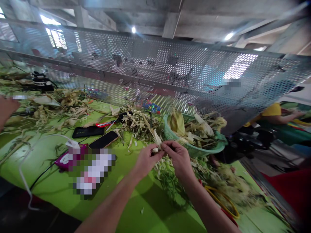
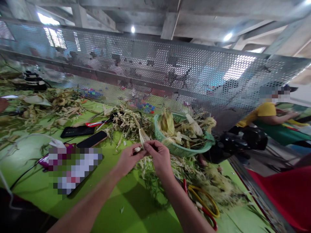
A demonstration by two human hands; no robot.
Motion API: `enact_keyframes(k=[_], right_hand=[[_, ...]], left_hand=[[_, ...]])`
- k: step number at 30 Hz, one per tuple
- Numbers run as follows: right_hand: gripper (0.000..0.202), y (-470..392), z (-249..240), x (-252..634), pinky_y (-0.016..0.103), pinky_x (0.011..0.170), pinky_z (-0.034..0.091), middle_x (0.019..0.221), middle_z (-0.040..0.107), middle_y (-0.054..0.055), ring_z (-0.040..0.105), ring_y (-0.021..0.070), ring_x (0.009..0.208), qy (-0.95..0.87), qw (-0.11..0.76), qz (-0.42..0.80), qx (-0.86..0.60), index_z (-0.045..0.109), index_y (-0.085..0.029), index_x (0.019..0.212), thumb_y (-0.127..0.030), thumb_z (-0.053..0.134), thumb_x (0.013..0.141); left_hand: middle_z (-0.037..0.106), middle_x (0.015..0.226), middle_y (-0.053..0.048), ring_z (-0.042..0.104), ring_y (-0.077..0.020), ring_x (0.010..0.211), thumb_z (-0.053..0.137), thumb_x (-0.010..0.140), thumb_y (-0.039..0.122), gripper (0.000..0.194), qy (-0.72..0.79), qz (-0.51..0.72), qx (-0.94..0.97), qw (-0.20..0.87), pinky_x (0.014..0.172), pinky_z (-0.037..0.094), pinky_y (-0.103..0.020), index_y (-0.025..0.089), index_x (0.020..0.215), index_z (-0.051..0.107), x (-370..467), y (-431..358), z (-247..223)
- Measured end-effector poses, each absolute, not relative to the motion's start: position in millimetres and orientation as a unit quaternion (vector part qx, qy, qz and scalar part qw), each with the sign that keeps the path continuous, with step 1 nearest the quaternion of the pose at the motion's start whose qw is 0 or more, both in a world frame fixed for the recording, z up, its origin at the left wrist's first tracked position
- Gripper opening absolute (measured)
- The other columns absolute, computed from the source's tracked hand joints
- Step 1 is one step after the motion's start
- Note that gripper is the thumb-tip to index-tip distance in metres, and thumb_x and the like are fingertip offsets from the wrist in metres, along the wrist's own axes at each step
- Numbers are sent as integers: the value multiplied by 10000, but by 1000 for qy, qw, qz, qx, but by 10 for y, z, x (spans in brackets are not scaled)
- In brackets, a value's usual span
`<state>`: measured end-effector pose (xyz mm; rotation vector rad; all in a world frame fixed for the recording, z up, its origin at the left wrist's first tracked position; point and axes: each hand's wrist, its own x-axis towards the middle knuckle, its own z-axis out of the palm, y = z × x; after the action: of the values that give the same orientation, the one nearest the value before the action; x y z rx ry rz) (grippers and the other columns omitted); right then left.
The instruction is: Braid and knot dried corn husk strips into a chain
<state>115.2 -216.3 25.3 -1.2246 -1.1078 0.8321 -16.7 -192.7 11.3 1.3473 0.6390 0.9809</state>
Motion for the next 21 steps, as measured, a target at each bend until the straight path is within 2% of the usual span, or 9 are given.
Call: enact_keyframes(k=[4,6,9,12,17,21], right_hand=[[221,-2171,283,1137,230,568,407,705,626,-12,518,111,614,-467,619,354,-523,685,-194,827,-350,758,688],[233,-2172,281,1135,221,511,360,694,608,-16,471,97,566,-461,626,345,-526,665,-189,793,-370,763,683],[307,-2166,250,1137,235,453,291,613,584,-3,386,87,480,-466,579,383,-548,641,-165,687,-462,701,735],[355,-2150,217,1135,235,421,224,530,510,-16,317,80,446,-446,548,449,-547,663,-154,695,-504,668,754],[272,-2116,239,1192,217,404,177,553,448,-47,251,59,449,-379,640,445,-498,707,-179,805,-426,743,697],[238,-2109,304,1266,209,400,224,715,584,-5,284,50,463,-372,682,422,-467,725,-184,849,-365,749,696]], left_hand=[[471,614,26,384,-85,574,623,767,424,282,300,455,557,626,534,300,-210,147,719,602,-201,-1917,140],[459,594,33,375,-78,554,644,750,413,271,321,479,512,636,522,296,-203,155,688,593,-221,-1907,155],[486,600,34,382,-68,524,673,723,422,266,336,504,446,660,496,296,-191,163,719,613,-236,-1893,165],[521,615,28,399,-63,504,699,691,433,286,323,498,420,686,463,287,-186,162,744,624,-226,-1888,162],[551,658,14,476,-79,568,754,615,397,308,323,443,381,745,508,345,-188,158,749,614,-182,-1865,90],[566,684,0,494,-89,603,732,635,380,284,393,418,379,727,522,346,-199,154,771,628,-179,-1822,-10]])
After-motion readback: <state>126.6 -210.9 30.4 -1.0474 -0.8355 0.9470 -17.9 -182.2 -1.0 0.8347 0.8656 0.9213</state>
